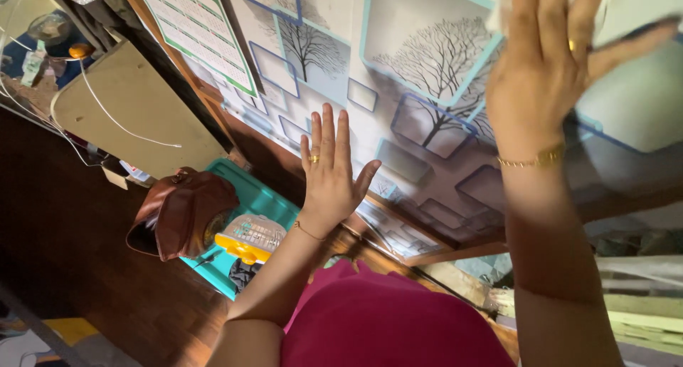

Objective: Cleaning a decorative wall surface using a wet wipe.

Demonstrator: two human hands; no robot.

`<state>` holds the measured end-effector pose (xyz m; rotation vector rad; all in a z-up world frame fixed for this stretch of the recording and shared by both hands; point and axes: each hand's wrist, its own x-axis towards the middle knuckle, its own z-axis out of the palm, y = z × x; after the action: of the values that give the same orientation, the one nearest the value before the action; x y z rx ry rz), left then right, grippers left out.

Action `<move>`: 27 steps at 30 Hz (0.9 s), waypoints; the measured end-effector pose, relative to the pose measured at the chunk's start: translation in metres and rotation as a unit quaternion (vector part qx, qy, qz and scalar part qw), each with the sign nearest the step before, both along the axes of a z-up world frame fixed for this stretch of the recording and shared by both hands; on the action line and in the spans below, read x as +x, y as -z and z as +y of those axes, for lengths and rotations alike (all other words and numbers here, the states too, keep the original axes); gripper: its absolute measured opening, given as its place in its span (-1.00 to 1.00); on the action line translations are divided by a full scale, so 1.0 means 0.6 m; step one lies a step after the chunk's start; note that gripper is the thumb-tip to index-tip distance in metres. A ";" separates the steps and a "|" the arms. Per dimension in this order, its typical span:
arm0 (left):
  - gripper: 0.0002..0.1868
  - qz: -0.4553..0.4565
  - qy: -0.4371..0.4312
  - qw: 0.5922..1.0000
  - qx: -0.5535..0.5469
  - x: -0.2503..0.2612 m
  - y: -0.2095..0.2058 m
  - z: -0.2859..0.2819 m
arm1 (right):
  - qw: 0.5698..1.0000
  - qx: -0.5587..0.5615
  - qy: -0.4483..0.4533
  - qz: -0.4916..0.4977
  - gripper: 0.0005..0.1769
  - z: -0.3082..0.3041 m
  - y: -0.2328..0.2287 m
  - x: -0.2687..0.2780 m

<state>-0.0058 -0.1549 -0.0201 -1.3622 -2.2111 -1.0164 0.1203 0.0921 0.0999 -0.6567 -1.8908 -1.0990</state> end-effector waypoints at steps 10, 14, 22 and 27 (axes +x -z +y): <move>0.02 0.004 -0.028 1.000 0.007 -0.036 -0.005 -0.009 | 0.974 -0.121 -0.188 -0.029 -0.56 -0.052 0.030 -0.138; 0.02 0.014 -0.023 1.000 0.012 -0.049 0.000 -0.003 | 0.982 -0.096 -0.151 -0.063 -0.51 -0.038 0.091 -0.071; 0.02 0.019 -0.007 1.000 0.015 -0.068 -0.007 0.009 | 0.970 -0.189 -0.149 0.032 -0.37 -0.037 -0.044 -0.096; 0.02 0.013 -0.015 1.000 0.012 -0.084 -0.009 -0.001 | 0.968 -0.140 -0.196 -0.071 -0.41 -0.053 0.029 -0.146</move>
<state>-0.0559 -0.1557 -0.0150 -1.3211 -2.1873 -1.0052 0.0326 0.0602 0.0826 -0.3364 -2.2041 -0.6462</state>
